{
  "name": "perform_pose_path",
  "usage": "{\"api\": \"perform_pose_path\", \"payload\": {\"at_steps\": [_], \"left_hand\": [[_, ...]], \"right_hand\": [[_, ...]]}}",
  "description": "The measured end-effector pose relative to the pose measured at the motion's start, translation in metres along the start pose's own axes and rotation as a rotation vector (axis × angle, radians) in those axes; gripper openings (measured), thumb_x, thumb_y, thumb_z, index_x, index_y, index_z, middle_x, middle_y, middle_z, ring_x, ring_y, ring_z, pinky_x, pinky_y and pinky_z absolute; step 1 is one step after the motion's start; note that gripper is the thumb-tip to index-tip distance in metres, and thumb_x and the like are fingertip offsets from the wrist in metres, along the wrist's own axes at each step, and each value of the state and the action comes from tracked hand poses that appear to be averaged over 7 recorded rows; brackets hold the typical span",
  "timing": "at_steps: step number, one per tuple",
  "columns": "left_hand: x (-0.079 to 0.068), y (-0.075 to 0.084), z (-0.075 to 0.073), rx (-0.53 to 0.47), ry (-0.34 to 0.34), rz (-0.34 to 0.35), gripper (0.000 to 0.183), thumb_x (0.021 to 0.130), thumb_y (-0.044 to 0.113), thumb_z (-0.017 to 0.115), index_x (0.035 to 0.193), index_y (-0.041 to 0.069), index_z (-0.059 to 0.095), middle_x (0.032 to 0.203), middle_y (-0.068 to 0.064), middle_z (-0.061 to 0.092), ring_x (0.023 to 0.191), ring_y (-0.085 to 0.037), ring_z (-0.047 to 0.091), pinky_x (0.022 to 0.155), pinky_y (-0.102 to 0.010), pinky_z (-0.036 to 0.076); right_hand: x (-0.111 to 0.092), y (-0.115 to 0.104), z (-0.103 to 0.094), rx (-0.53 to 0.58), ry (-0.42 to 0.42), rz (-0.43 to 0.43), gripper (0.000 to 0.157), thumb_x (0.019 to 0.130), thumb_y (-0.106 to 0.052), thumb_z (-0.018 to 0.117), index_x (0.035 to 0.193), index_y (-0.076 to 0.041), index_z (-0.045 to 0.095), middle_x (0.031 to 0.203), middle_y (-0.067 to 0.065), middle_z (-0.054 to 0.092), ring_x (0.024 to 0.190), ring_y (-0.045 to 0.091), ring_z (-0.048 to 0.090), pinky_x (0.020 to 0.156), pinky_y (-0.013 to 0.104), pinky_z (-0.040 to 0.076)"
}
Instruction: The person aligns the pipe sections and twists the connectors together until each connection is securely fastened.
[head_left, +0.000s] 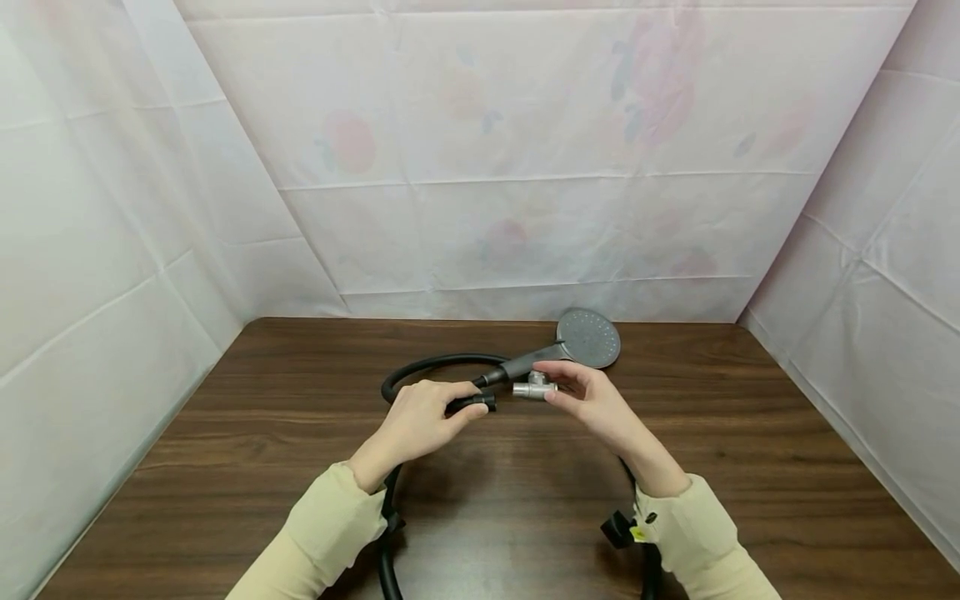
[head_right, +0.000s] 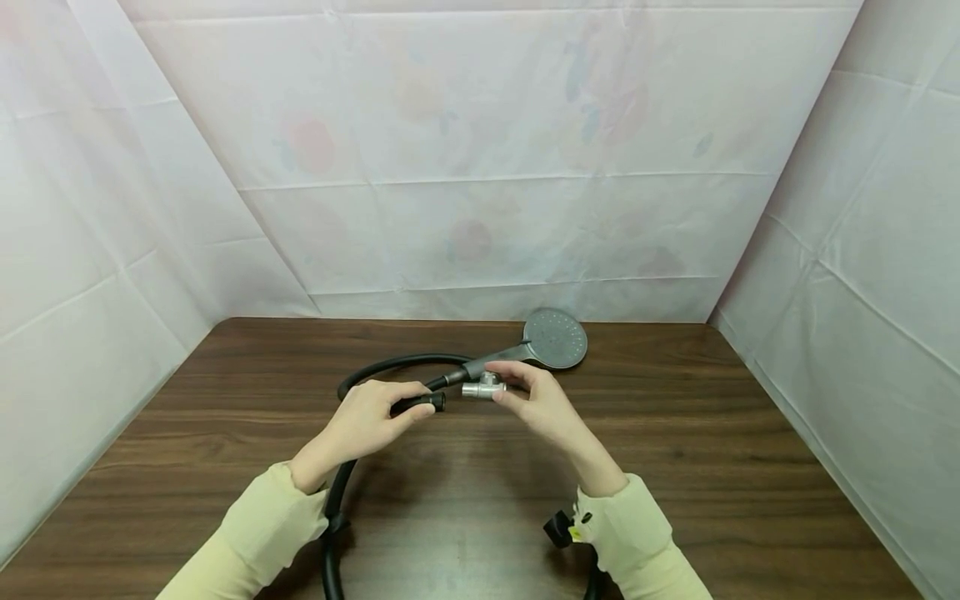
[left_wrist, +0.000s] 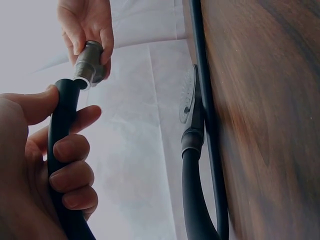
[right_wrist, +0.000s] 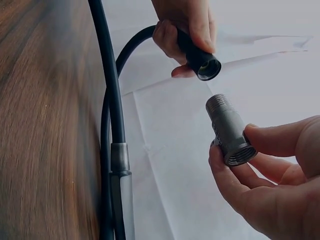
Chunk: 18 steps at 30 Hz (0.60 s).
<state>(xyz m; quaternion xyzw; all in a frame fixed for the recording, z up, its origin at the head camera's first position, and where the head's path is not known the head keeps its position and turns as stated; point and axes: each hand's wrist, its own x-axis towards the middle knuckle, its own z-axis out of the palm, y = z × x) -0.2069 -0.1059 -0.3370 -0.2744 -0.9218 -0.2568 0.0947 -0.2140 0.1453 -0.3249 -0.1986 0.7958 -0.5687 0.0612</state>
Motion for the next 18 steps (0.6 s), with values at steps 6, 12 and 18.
{"api": "perform_pose_path", "payload": {"at_steps": [6, 12, 18], "left_hand": [[0.0009, 0.0001, 0.0002, 0.006, 0.007, 0.007, 0.029, 0.086, 0.057, 0.048, 0.094, 0.035, 0.065, 0.056, 0.02, 0.046, 0.048, 0.002, 0.039, 0.046, -0.02, 0.032], [0.0008, -0.0001, -0.0003, -0.005, 0.003, 0.008, 0.03, 0.086, 0.057, 0.047, 0.095, 0.035, 0.065, 0.056, 0.02, 0.046, 0.047, 0.001, 0.039, 0.046, -0.021, 0.032], [0.0018, 0.0006, 0.0001, -0.009, -0.011, -0.001, 0.029, 0.087, 0.056, 0.048, 0.095, 0.034, 0.065, 0.056, 0.019, 0.046, 0.047, 0.001, 0.039, 0.046, -0.021, 0.033]], "right_hand": [[0.0001, -0.0018, 0.003, -0.007, -0.006, -0.01, 0.036, 0.088, -0.004, 0.058, 0.123, 0.0, 0.053, 0.121, 0.017, 0.054, 0.102, 0.026, 0.053, 0.078, 0.023, 0.046], [0.0, -0.0035, 0.0069, 0.012, -0.009, -0.024, 0.036, 0.087, -0.003, 0.058, 0.123, 0.003, 0.053, 0.12, 0.018, 0.055, 0.101, 0.022, 0.055, 0.079, 0.024, 0.046], [-0.0011, -0.0059, 0.0087, 0.043, -0.031, -0.02, 0.036, 0.088, -0.002, 0.057, 0.123, 0.003, 0.052, 0.119, 0.019, 0.054, 0.097, 0.012, 0.056, 0.079, 0.022, 0.047]]}}
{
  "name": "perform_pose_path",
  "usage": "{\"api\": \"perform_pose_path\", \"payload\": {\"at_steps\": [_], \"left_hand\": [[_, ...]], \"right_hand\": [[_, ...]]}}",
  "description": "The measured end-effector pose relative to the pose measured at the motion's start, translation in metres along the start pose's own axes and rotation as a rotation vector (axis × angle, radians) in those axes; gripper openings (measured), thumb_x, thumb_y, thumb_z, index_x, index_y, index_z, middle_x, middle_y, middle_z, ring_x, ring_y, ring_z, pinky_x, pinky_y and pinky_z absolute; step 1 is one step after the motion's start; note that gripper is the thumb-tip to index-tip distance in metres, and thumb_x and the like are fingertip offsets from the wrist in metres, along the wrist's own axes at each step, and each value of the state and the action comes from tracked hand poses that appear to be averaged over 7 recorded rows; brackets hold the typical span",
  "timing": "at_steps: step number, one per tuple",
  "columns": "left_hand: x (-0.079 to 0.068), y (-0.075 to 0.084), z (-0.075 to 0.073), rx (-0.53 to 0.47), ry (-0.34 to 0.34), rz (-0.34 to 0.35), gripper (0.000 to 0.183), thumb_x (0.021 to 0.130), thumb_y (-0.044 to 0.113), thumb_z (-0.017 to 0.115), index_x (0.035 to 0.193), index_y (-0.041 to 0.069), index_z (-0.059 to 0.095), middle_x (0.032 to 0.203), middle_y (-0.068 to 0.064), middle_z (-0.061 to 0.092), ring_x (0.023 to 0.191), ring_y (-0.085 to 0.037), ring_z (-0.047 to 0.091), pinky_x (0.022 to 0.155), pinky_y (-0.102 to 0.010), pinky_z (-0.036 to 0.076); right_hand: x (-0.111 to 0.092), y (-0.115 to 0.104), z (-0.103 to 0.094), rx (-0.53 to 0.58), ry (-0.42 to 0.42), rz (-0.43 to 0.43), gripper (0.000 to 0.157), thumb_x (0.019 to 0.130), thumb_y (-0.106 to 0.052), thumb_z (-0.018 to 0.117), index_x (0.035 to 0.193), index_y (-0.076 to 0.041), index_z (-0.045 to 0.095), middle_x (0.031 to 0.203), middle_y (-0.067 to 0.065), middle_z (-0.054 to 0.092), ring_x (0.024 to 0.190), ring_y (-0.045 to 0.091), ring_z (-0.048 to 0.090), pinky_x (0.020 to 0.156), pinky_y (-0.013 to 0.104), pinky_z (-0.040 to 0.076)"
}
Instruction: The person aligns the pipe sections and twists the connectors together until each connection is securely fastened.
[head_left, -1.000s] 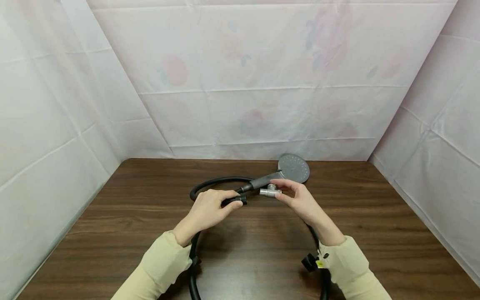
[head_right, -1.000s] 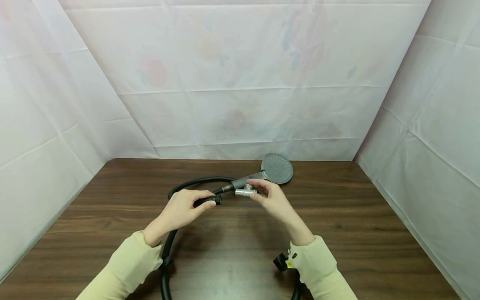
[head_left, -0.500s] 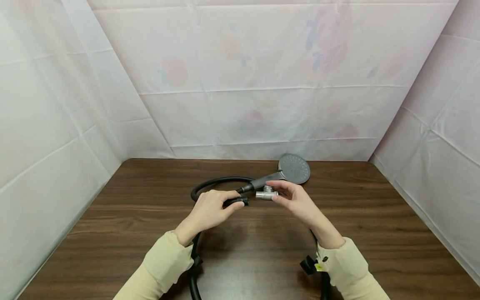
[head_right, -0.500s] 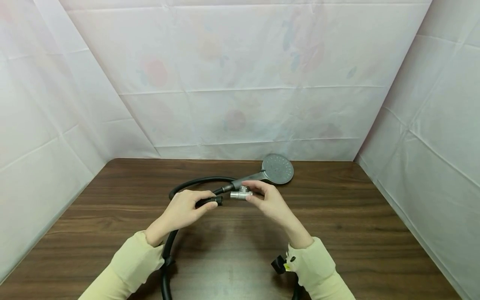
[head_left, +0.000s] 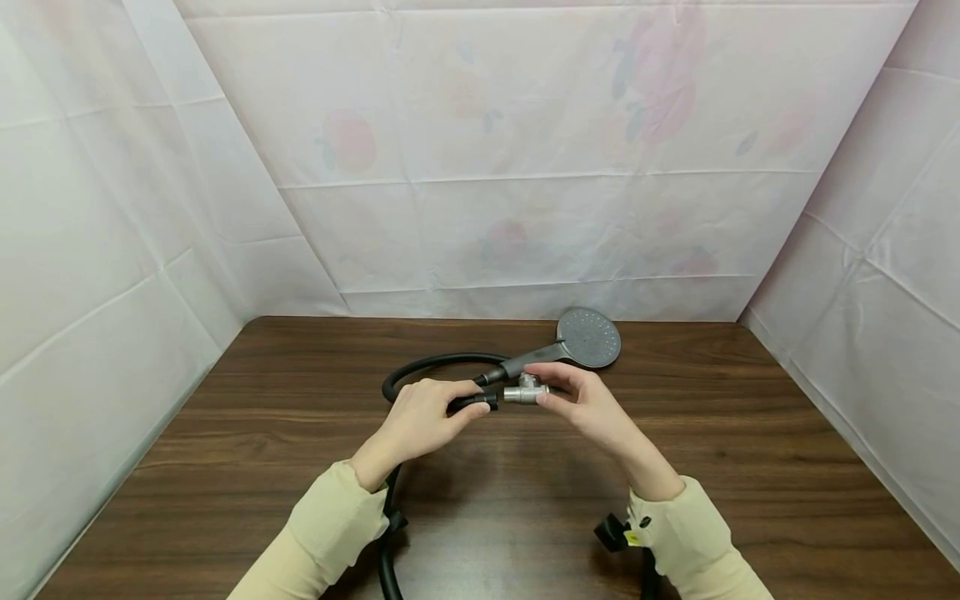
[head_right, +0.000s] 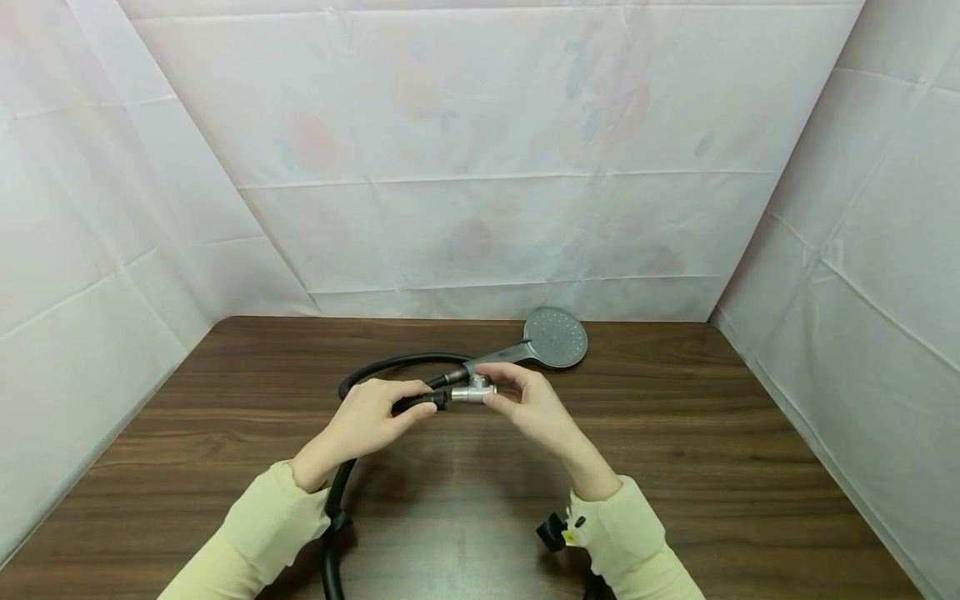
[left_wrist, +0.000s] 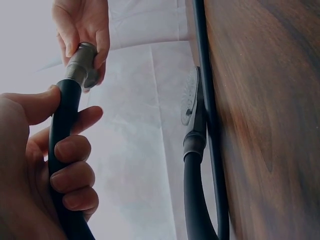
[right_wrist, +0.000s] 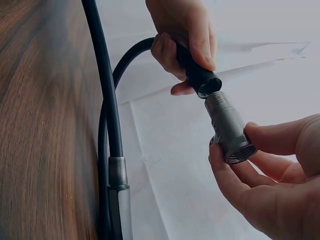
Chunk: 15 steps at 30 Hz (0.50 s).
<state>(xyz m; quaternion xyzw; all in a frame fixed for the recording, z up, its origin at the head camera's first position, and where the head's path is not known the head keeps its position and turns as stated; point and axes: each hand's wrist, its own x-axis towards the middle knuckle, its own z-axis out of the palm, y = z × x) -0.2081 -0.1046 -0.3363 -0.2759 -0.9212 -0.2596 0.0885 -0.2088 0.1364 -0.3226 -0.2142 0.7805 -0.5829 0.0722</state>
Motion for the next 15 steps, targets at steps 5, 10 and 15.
{"api": "perform_pose_path", "payload": {"at_steps": [5, 10, 15], "left_hand": [[0.0004, 0.0011, 0.0001, -0.012, -0.004, 0.001, 0.029, 0.087, 0.055, 0.048, 0.095, 0.033, 0.065, 0.053, 0.018, 0.043, 0.045, 0.001, 0.037, 0.045, -0.021, 0.032], [0.0009, 0.0026, -0.001, -0.02, -0.003, 0.005, 0.029, 0.087, 0.055, 0.048, 0.095, 0.033, 0.064, 0.053, 0.017, 0.042, 0.044, 0.0, 0.036, 0.045, -0.021, 0.031], [0.0008, 0.0037, -0.0019, -0.023, -0.007, 0.001, 0.031, 0.087, 0.055, 0.048, 0.098, 0.031, 0.065, 0.055, 0.017, 0.044, 0.045, 0.0, 0.036, 0.045, -0.021, 0.031]], "right_hand": [[-0.0005, 0.0001, 0.0009, 0.007, -0.007, -0.015, 0.036, 0.088, -0.001, 0.057, 0.123, 0.005, 0.051, 0.12, 0.021, 0.054, 0.101, 0.02, 0.056, 0.08, 0.021, 0.047], [-0.0017, 0.0007, 0.0022, 0.008, -0.005, -0.072, 0.035, 0.088, -0.006, 0.058, 0.121, 0.002, 0.054, 0.117, 0.018, 0.056, 0.099, 0.015, 0.057, 0.078, 0.021, 0.048], [-0.0022, -0.0009, 0.0035, 0.019, -0.011, -0.07, 0.035, 0.087, -0.006, 0.059, 0.122, 0.002, 0.054, 0.117, 0.017, 0.056, 0.096, 0.007, 0.057, 0.078, 0.022, 0.048]]}}
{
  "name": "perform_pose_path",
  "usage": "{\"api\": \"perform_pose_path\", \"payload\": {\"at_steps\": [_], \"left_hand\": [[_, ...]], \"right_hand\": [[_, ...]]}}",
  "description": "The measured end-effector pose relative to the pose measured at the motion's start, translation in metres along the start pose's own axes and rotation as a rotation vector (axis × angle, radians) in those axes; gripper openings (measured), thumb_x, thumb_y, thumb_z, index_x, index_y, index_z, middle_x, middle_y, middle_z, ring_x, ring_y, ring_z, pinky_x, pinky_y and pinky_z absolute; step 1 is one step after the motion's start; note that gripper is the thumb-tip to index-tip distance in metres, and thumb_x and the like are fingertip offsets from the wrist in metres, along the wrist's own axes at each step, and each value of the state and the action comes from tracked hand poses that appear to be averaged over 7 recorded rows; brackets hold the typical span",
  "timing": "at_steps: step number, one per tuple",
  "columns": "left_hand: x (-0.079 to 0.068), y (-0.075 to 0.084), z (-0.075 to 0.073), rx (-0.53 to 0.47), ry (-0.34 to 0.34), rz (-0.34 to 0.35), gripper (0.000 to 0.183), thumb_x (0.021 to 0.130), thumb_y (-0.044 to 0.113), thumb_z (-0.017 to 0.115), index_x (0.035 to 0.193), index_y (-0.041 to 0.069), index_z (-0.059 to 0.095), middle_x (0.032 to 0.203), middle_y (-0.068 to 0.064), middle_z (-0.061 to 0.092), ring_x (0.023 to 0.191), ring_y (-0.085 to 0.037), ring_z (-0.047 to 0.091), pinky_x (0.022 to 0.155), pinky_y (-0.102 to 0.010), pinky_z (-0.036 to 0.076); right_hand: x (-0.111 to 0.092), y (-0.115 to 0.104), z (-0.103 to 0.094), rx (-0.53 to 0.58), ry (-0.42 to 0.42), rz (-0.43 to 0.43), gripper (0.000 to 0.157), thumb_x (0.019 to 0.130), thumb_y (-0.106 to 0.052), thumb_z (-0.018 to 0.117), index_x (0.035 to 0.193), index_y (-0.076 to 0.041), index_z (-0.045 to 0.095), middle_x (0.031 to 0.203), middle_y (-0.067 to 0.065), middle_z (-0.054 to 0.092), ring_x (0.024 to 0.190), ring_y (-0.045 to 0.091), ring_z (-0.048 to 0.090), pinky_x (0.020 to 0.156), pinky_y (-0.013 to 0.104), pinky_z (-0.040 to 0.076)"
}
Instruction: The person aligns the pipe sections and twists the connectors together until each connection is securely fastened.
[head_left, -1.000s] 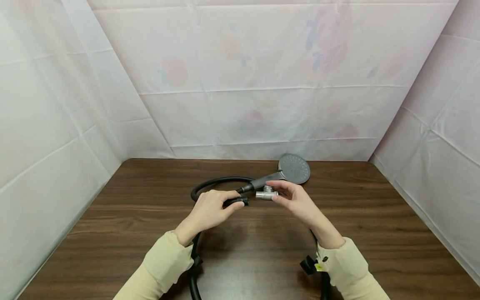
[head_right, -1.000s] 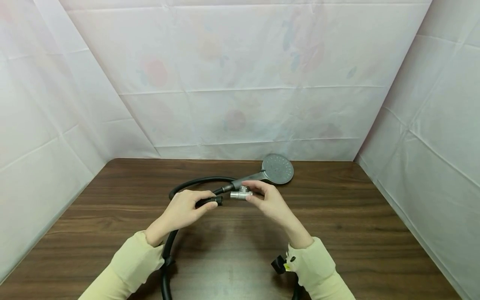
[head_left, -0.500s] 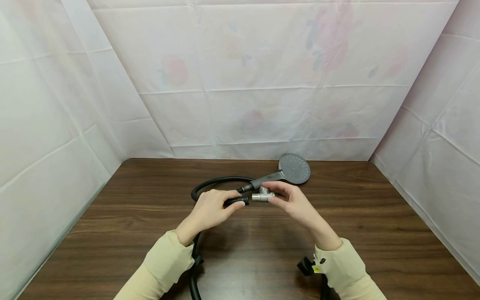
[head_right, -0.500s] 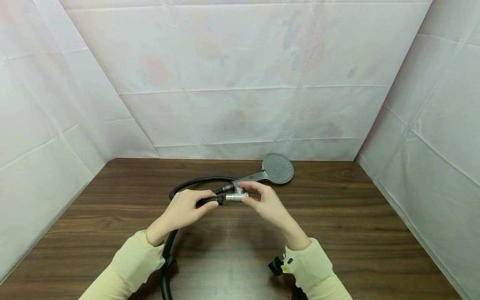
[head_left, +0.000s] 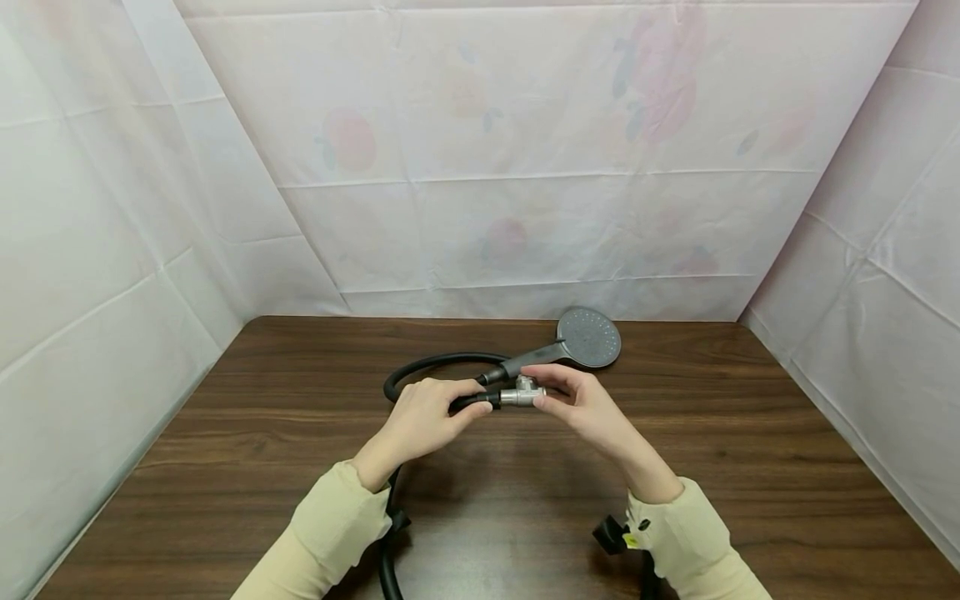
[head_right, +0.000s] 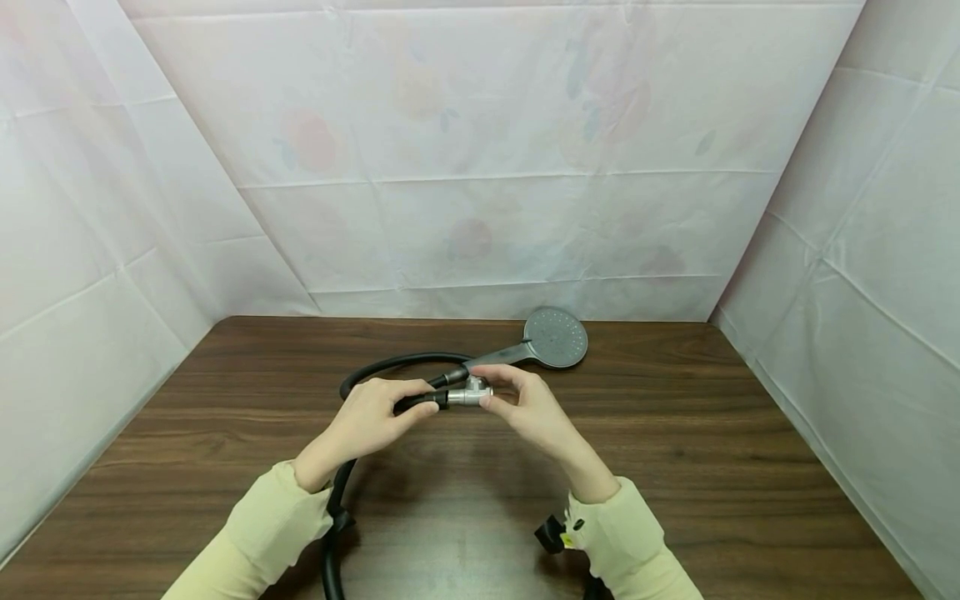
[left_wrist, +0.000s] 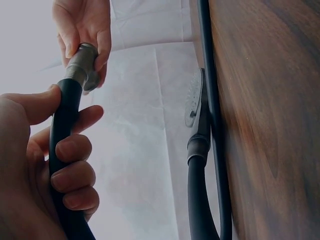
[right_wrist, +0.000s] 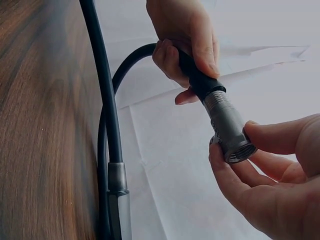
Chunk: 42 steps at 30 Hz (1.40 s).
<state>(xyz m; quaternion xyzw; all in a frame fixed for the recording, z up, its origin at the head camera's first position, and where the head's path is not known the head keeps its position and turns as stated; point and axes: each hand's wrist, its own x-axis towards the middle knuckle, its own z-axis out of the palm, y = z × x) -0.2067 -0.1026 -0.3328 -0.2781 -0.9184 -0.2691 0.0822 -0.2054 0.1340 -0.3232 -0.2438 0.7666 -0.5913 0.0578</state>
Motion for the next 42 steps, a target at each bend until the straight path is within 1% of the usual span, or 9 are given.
{"api": "perform_pose_path", "payload": {"at_steps": [5, 10, 17, 21, 24, 27, 32, 36, 42], "left_hand": [[0.0002, 0.0001, 0.0001, 0.004, -0.004, 0.0, 0.031, 0.087, 0.054, 0.048, 0.099, 0.031, 0.065, 0.054, 0.017, 0.043, 0.044, 0.0, 0.035, 0.044, -0.021, 0.029], [-0.0002, 0.0014, -0.0008, 0.0, -0.009, 0.006, 0.032, 0.087, 0.055, 0.048, 0.098, 0.031, 0.066, 0.054, 0.017, 0.043, 0.043, 0.0, 0.034, 0.044, -0.02, 0.029], [0.001, 0.0015, -0.0005, 0.015, -0.011, 0.008, 0.03, 0.087, 0.054, 0.049, 0.098, 0.031, 0.065, 0.055, 0.017, 0.044, 0.044, 0.0, 0.035, 0.044, -0.02, 0.029], [0.0012, 0.0019, 0.0, 0.02, -0.005, 0.007, 0.031, 0.086, 0.056, 0.049, 0.097, 0.032, 0.065, 0.055, 0.017, 0.044, 0.044, 0.0, 0.036, 0.045, -0.021, 0.03], [0.0015, 0.0018, 0.0009, 0.023, -0.004, 0.007, 0.033, 0.086, 0.058, 0.047, 0.096, 0.032, 0.065, 0.055, 0.018, 0.045, 0.045, 0.0, 0.036, 0.045, -0.021, 0.031], [0.0015, 0.0022, 0.0011, 0.016, -0.005, 0.007, 0.034, 0.085, 0.058, 0.047, 0.096, 0.032, 0.065, 0.056, 0.018, 0.045, 0.044, 0.0, 0.036, 0.045, -0.021, 0.031], [0.0014, 0.0016, 0.0009, 0.003, -0.008, 0.009, 0.034, 0.085, 0.057, 0.048, 0.097, 0.031, 0.066, 0.056, 0.018, 0.046, 0.043, 0.0, 0.036, 0.043, -0.021, 0.03], [0.0017, 0.0004, 0.0013, -0.007, -0.012, 0.008, 0.034, 0.085, 0.057, 0.05, 0.098, 0.031, 0.066, 0.057, 0.018, 0.047, 0.043, 0.0, 0.036, 0.044, -0.021, 0.031], [0.0012, -0.0003, 0.0007, -0.018, -0.015, 0.009, 0.03, 0.083, 0.055, 0.054, 0.098, 0.031, 0.066, 0.057, 0.018, 0.047, 0.043, -0.001, 0.035, 0.044, -0.021, 0.03]], "right_hand": [[0.0007, -0.003, 0.0005, 0.012, 0.0, 0.058, 0.038, 0.087, -0.002, 0.058, 0.123, 0.006, 0.052, 0.12, 0.02, 0.054, 0.099, 0.011, 0.056, 0.08, 0.022, 0.048], [0.0006, -0.0036, 0.0012, 0.013, 0.005, 0.071, 0.037, 0.087, -0.001, 0.058, 0.123, 0.005, 0.052, 0.121, 0.021, 0.054, 0.1, 0.014, 0.056, 0.081, 0.022, 0.047], [-0.0003, -0.0064, 0.002, -0.002, 0.013, 0.071, 0.038, 0.086, 0.0, 0.059, 0.122, 0.005, 0.053, 0.12, 0.019, 0.055, 0.102, 0.019, 0.056, 0.082, 0.024, 0.048], [-0.0003, -0.0063, 0.0019, -0.01, 0.016, 0.067, 0.038, 0.085, 0.001, 0.059, 0.122, 0.007, 0.052, 0.12, 0.019, 0.055, 0.104, 0.024, 0.055, 0.083, 0.023, 0.047], [-0.0006, -0.0064, 0.0021, -0.007, 0.024, 0.076, 0.037, 0.085, 0.001, 0.059, 0.122, 0.006, 0.052, 0.12, 0.019, 0.055, 0.106, 0.026, 0.055, 0.083, 0.023, 0.047], [-0.0014, -0.0074, 0.0024, -0.005, 0.025, 0.087, 0.037, 0.085, 0.002, 0.059, 0.122, 0.004, 0.053, 0.121, 0.018, 0.054, 0.107, 0.026, 0.054, 0.083, 0.023, 0.047], [-0.002, -0.0069, 0.0027, -0.011, 0.007, 0.072, 0.038, 0.086, 0.001, 0.058, 0.123, 0.004, 0.052, 0.123, 0.018, 0.052, 0.109, 0.027, 0.054, 0.082, 0.023, 0.048], [-0.0019, -0.0064, 0.0031, -0.007, 0.008, 0.066, 0.037, 0.086, 0.001, 0.058, 0.122, 0.002, 0.053, 0.123, 0.018, 0.052, 0.108, 0.028, 0.054, 0.082, 0.023, 0.048], [-0.0015, -0.0049, 0.0039, -0.017, 0.01, 0.06, 0.037, 0.085, 0.002, 0.059, 0.122, 0.003, 0.054, 0.122, 0.019, 0.053, 0.108, 0.028, 0.054, 0.083, 0.024, 0.048]]}}
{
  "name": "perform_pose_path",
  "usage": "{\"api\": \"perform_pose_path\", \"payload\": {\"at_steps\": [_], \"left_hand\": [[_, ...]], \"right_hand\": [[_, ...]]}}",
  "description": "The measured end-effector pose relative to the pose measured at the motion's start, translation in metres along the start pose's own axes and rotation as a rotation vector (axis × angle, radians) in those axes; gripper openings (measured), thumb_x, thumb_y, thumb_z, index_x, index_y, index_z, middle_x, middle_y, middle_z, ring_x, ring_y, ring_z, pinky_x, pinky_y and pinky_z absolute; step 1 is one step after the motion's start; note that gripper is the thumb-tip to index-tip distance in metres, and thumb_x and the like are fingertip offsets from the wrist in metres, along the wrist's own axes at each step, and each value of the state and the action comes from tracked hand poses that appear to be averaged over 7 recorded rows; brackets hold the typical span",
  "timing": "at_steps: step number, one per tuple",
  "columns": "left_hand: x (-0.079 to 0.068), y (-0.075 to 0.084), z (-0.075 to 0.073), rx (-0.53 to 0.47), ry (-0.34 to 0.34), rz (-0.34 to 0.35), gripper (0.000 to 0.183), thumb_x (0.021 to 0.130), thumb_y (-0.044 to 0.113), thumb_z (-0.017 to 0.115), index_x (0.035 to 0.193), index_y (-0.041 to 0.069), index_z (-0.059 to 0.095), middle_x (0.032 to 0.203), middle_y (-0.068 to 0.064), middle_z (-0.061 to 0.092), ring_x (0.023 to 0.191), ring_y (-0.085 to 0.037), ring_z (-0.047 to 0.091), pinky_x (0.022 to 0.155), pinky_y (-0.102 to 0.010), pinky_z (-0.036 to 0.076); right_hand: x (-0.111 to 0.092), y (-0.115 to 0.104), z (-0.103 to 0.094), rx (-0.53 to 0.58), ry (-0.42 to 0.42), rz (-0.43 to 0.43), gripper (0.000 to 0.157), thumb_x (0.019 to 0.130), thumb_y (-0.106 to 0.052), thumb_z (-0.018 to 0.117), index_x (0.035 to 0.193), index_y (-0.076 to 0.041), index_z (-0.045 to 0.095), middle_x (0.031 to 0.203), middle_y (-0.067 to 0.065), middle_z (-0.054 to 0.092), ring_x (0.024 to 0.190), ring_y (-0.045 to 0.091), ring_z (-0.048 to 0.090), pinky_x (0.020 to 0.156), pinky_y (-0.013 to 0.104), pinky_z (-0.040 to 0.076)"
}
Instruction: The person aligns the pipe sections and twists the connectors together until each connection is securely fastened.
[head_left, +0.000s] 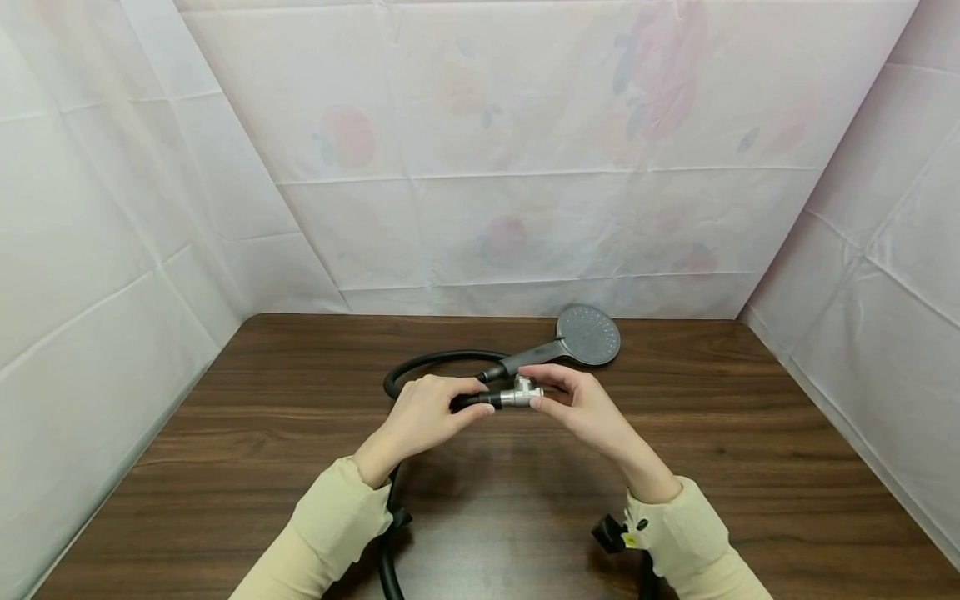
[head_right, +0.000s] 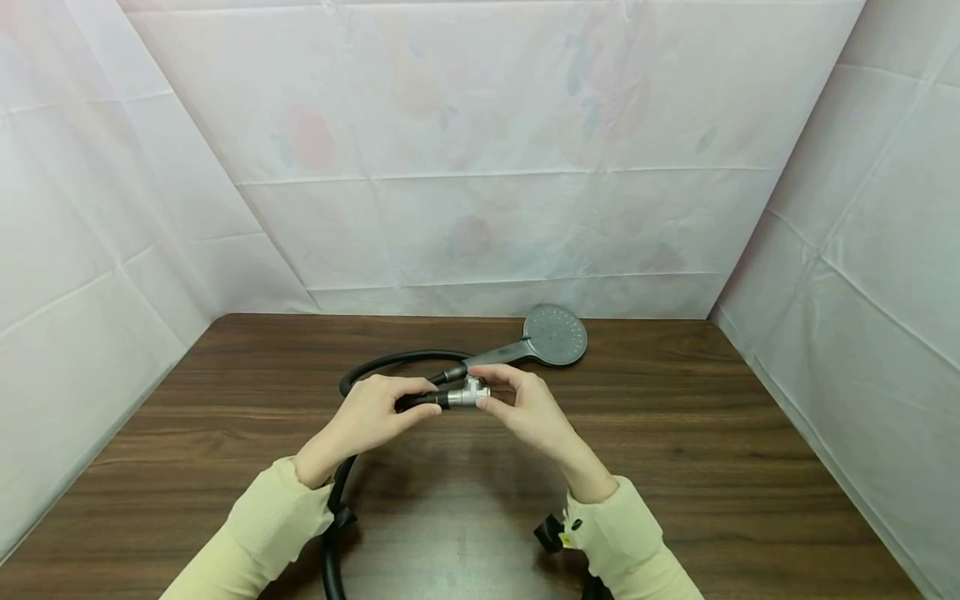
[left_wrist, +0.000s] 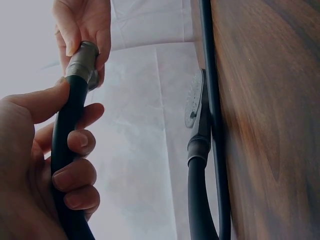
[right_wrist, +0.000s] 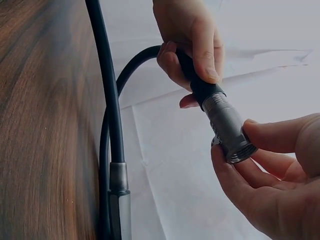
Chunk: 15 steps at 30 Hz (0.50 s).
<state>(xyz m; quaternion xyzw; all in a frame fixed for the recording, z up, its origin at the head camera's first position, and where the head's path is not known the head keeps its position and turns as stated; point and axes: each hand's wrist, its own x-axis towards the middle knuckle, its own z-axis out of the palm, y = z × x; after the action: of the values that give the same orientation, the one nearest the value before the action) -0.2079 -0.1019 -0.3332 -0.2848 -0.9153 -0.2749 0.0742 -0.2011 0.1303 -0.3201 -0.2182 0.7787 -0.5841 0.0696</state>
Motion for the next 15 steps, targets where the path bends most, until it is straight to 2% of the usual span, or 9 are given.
{"api": "perform_pose_path", "payload": {"at_steps": [6, 15], "left_hand": [[0.001, -0.0006, 0.0004, 0.018, 0.009, 0.006, 0.028, 0.082, 0.052, 0.058, 0.101, 0.032, 0.064, 0.053, 0.015, 0.042, 0.042, -0.001, 0.034, 0.042, -0.02, 0.029], [-0.0005, 0.0006, -0.0001, 0.039, 0.015, 0.019, 0.026, 0.081, 0.046, 0.063, 0.102, 0.031, 0.063, 0.056, 0.016, 0.045, 0.043, -0.001, 0.036, 0.044, -0.02, 0.031]], "right_hand": [[0.0006, -0.0004, -0.0005, -0.002, 0.004, -0.004, 0.037, 0.085, 0.003, 0.058, 0.122, 0.004, 0.053, 0.121, 0.019, 0.054, 0.107, 0.027, 0.055, 0.082, 0.022, 0.048], [0.0007, 0.0019, 0.0005, -0.003, 0.003, 0.014, 0.038, 0.085, 0.002, 0.058, 0.122, 0.006, 0.052, 0.121, 0.019, 0.053, 0.104, 0.022, 0.057, 0.081, 0.024, 0.048]]}}
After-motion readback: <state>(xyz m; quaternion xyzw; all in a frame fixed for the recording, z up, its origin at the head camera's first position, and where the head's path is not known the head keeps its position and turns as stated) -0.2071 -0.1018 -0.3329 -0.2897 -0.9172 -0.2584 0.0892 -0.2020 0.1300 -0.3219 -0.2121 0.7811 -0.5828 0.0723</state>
